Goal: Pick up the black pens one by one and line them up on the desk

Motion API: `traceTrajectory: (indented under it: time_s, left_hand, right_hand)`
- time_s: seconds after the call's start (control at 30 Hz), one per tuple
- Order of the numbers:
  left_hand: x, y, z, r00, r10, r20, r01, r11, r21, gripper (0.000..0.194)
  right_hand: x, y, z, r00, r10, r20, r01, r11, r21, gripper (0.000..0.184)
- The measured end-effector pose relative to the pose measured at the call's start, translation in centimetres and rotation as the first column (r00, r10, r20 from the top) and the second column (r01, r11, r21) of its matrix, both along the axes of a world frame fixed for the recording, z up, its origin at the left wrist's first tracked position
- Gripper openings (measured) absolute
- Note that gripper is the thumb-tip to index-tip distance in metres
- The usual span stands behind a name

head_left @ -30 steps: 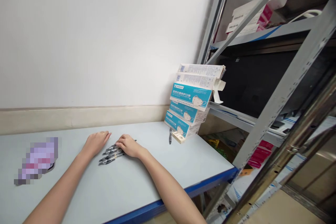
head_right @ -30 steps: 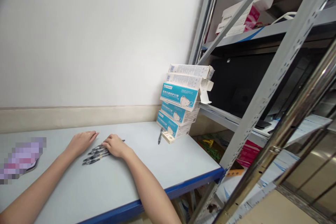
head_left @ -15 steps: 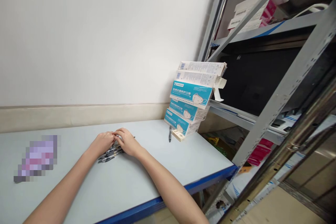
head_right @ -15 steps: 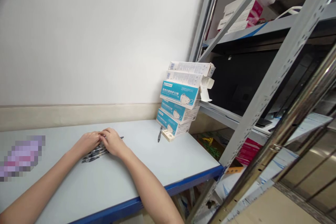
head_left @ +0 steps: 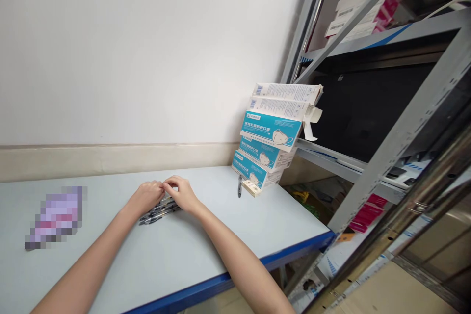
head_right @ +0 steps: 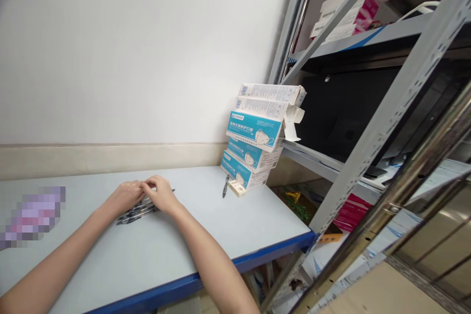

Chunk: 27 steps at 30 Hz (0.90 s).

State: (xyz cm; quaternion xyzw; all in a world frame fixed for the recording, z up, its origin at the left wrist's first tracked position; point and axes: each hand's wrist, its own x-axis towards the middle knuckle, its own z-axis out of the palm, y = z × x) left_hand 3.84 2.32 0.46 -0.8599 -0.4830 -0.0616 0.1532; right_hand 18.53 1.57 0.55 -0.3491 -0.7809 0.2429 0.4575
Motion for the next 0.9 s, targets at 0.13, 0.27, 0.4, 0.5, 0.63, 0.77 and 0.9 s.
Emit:
traceTrajectory:
  time_s: [0.13, 0.27, 0.4, 0.5, 0.63, 0.77, 0.9]
  left_hand:
    - [-0.4, 0.3, -0.2, 1.0, -0.003, -0.019, 0.003, 1.0, -0.007, 0.034]
    - [-0.8, 0.5, -0.3, 0.999, -0.031, -0.01, 0.031, 0.998, -0.06, 0.032]
    - [-0.7, 0.4, -0.2, 0.999, -0.04, 0.012, 0.041, 0.998, -0.057, 0.035]
    - [-0.7, 0.5, -0.2, 0.999, -0.048, 0.015, 0.049, 0.998, -0.05, 0.036]
    - [-0.9, 0.9, -0.5, 0.999, -0.037, 0.013, 0.037, 0.998, -0.053, 0.035]
    - [-1.0, 1.1, -0.7, 0.998, -0.033, -0.051, 0.03, 0.997, -0.068, 0.035]
    - [-0.8, 1.0, -0.6, 0.996, -0.037, -0.086, 0.032, 0.997, -0.068, 0.033]
  right_hand:
    - [0.1, 0.2, -0.5, 0.999, 0.044, -0.002, -0.044, 0.998, -0.036, 0.018]
    - [0.0, 0.4, -1.1, 0.998, 0.046, 0.046, -0.046, 0.999, -0.002, 0.019]
    - [0.0, 0.7, -1.3, 0.997, 0.032, 0.071, -0.03, 0.999, -0.03, 0.02]
    - [-0.1, 0.5, -0.9, 0.997, 0.034, 0.068, -0.03, 0.998, -0.051, 0.024]
    - [-0.1, -0.1, 0.0, 0.997, 0.077, -0.015, -0.078, 0.988, -0.13, 0.02]
    - [-0.1, -0.4, 0.3, 0.987, 0.116, -0.113, -0.133, 0.979, -0.153, 0.015]
    - [-0.1, -0.3, 0.0, 0.973, 0.144, -0.179, -0.174, 0.971, -0.165, 0.015]
